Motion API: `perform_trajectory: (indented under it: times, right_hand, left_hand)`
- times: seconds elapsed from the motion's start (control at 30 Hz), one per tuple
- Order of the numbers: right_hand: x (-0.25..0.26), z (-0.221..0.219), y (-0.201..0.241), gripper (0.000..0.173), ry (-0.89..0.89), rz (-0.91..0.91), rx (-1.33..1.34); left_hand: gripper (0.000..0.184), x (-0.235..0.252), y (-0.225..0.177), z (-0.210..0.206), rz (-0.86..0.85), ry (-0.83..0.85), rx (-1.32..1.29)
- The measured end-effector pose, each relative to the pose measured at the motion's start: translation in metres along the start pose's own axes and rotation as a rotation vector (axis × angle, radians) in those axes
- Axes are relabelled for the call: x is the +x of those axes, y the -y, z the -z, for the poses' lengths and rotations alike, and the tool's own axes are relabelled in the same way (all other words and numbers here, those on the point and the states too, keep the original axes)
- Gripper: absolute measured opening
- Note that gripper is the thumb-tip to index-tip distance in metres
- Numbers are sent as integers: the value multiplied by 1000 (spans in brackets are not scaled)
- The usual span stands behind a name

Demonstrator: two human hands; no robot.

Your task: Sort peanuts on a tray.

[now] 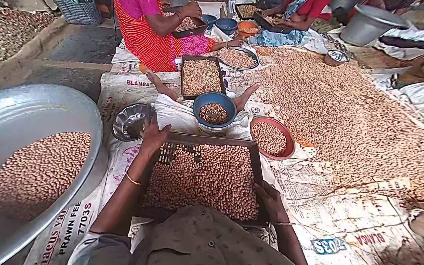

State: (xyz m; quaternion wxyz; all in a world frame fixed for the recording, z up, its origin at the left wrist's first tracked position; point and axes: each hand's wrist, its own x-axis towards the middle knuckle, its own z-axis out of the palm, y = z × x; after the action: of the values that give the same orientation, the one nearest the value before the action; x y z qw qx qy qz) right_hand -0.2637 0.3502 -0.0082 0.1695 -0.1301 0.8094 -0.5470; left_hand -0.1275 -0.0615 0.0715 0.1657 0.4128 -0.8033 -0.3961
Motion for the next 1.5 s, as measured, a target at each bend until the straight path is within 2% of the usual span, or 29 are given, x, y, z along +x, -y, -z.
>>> perform_trajectory:
  times: [0.07, 0.13, 0.17, 0.23, 0.37, 0.4, 0.47, 0.53, 0.57, 0.6, 0.67, 0.73, 0.8, 0.83, 0.9, 0.93, 1.0, 1.03, 1.1, 1.17, 1.2, 1.23, 1.3, 1.33, 1.4, 1.47, 1.5]
  right_hand:
    - [-12, -1, -8, 27, 2, -33, 65]
    - [-16, -3, -7, 29, -11, -63, 159]
    - [-15, -5, -2, 29, -16, -70, 206]
    - [-16, -11, 14, 38, 48, -67, 320]
    - [-52, -4, 51, 76, 238, -110, 476]
    - [-54, 3, 55, 73, 228, -129, 529]
    - [-35, 22, 44, 40, 197, -178, 725]
    - [2, 35, 24, 50, 239, -200, 897]
    - [17, 33, 19, 55, 271, -193, 949]
    - [29, 26, 23, 56, 299, -183, 980]
    - [24, -6, 42, 52, 272, -201, 974]
    - [-15, -30, 53, 43, 196, -209, 871]
    - [-46, -19, 45, 48, 199, -157, 768]
    - [-54, -3, 41, 47, 167, -147, 758]
    - [-41, 24, 38, 40, 102, -148, 877]
    - [-22, 37, 33, 42, 132, -150, 954]
    - [25, 47, 31, 46, 218, -143, 1047]
    - [42, 39, 37, 47, 209, -154, 1048]
    - [42, 5, 56, 44, 113, -212, 982]
    - [4, -19, 62, 42, 78, -226, 876]
    - [-19, -22, 60, 42, 86, -199, 829]
    - [-39, -16, 51, 42, 112, -171, 810]
    - [-49, 13, 36, 39, 113, -152, 872]
    - [-40, 29, 29, 39, 140, -142, 950]
    - [-2, 52, 20, 44, 195, -127, 1050]
    - [36, 49, 25, 43, 165, -188, 1046]
    - [45, 35, 34, 41, 126, -225, 1010]
  left_hand:
    - [57, -48, 64, 9, 90, 57, 35]
    - [27, -92, 113, 7, 122, 132, -216]
    - [18, -108, 129, 5, 129, 152, -394]
    - [21, -125, 142, 5, 162, 111, -681]
    - [33, -145, 143, 17, 284, -30, -1076]
    - [33, -150, 135, 19, 282, -33, -1127]
    - [36, -169, 107, 15, 246, 3, -1189]
    - [44, -176, 79, 7, 184, 90, -1204]
    - [47, -165, 76, 3, 129, 149, -1198]
    - [41, -148, 80, 0, 96, 163, -1204]
    - [22, -115, 118, -1, 80, 127, -1364]
    - [22, -116, 158, 6, 22, 88, -1423]
    - [19, -134, 192, 7, -113, 185, -1487]
    - [18, -153, 187, 2, -100, 183, -1485]
    - [16, -183, 126, -1, 81, 56, -1384]
    - [22, -185, 100, -3, 135, 49, -1299]
    - [30, -159, 70, -9, 89, 142, -1234]
    - [26, -138, 70, -11, 80, 162, -1240]
    - [33, -106, 86, -7, 118, 113, -1362]
    - [43, -114, 92, 9, 183, -31, -1349]
    - [43, -125, 103, 13, 168, -73, -1347]
    - [36, -139, 120, 14, 117, -63, -1375]
    - [8, -170, 133, 4, 55, 38, -1387]
    - [8, -182, 118, -1, 86, 52, -1314]
    - [24, -183, 74, -9, 132, 114, -1221]
    - [28, -153, 52, -13, 95, 173, -1204]
    - [26, -132, 57, -12, 75, 167, -1269]
